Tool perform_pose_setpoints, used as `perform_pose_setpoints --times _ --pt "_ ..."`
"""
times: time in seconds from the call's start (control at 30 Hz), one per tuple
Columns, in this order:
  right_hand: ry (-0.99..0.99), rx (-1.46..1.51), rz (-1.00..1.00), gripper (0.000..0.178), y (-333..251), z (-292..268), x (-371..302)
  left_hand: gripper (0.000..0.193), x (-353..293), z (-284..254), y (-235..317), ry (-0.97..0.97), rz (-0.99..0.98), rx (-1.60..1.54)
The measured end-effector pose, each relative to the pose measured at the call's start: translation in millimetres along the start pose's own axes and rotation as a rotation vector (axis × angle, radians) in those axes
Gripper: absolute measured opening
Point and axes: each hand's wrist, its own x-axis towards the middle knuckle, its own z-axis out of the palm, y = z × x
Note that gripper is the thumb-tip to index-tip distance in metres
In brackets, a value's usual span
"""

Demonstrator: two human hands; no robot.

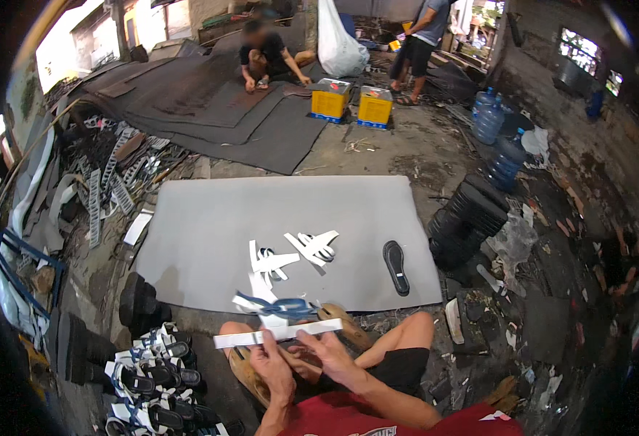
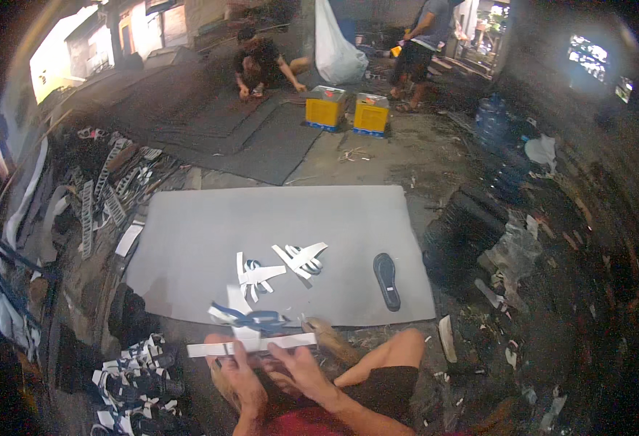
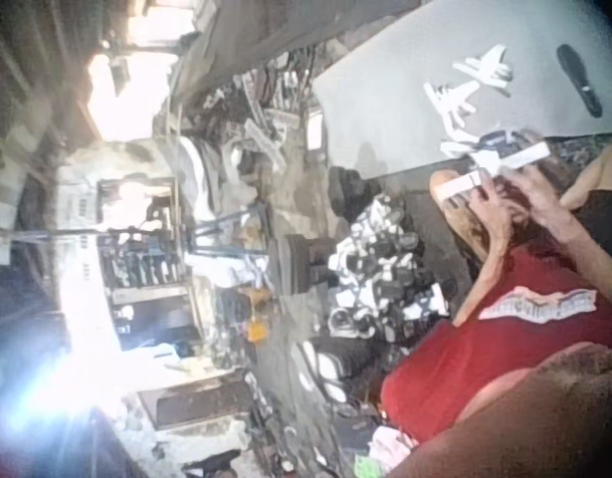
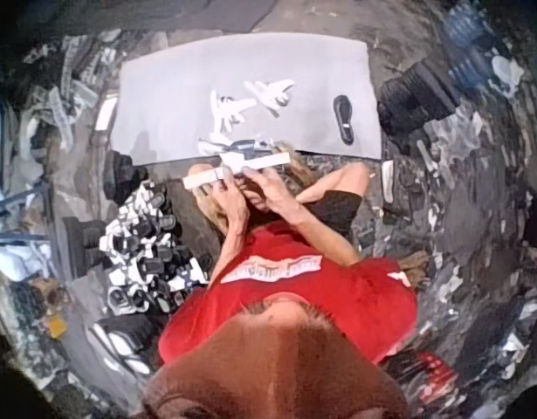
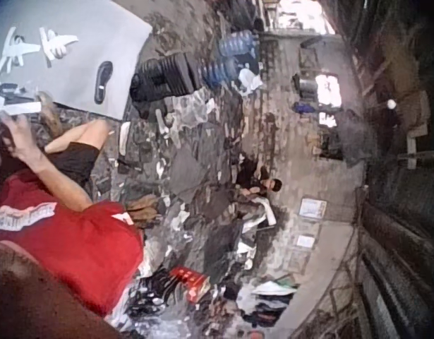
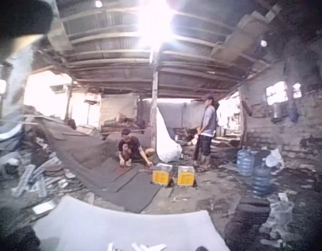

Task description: The person sits on the floor and assembles sandals by attaching white and blue straps to black soles using wooden shoe lasts. They repeatedly wrap and secure the straps around the lasts, then remove the finished sandals and place them aside.

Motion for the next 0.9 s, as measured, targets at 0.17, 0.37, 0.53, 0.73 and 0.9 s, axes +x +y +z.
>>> perform_pose_setpoints --times 0.17,0.37,0.53,0.73,0.9 --pt "0.55 -1.136 -0.935 0.035 -33 -22 -18 0.031 17 8 31 0.073 0.061 -0.051" --pt "0.172 -1.143 -0.617 0.041 -33 -16 -15 0.025 -2 34 28 -0.2 0.055 -0.202" --pt "-0.107 -0.78 -0.454 0.051 -48 -29 -17 0.021 0 23 38 -0.426 -0.029 -0.119" --pt "0.047 -0.871 -0.127 0.053 -35 -63 -14 0.017 0 28 56 -0.435 -0.04 0.16" --pt "0.236 -0.522 0.043 0.05 -90 -5 -47 0.022 0 35 92 -0.491 -0.162 0.042"
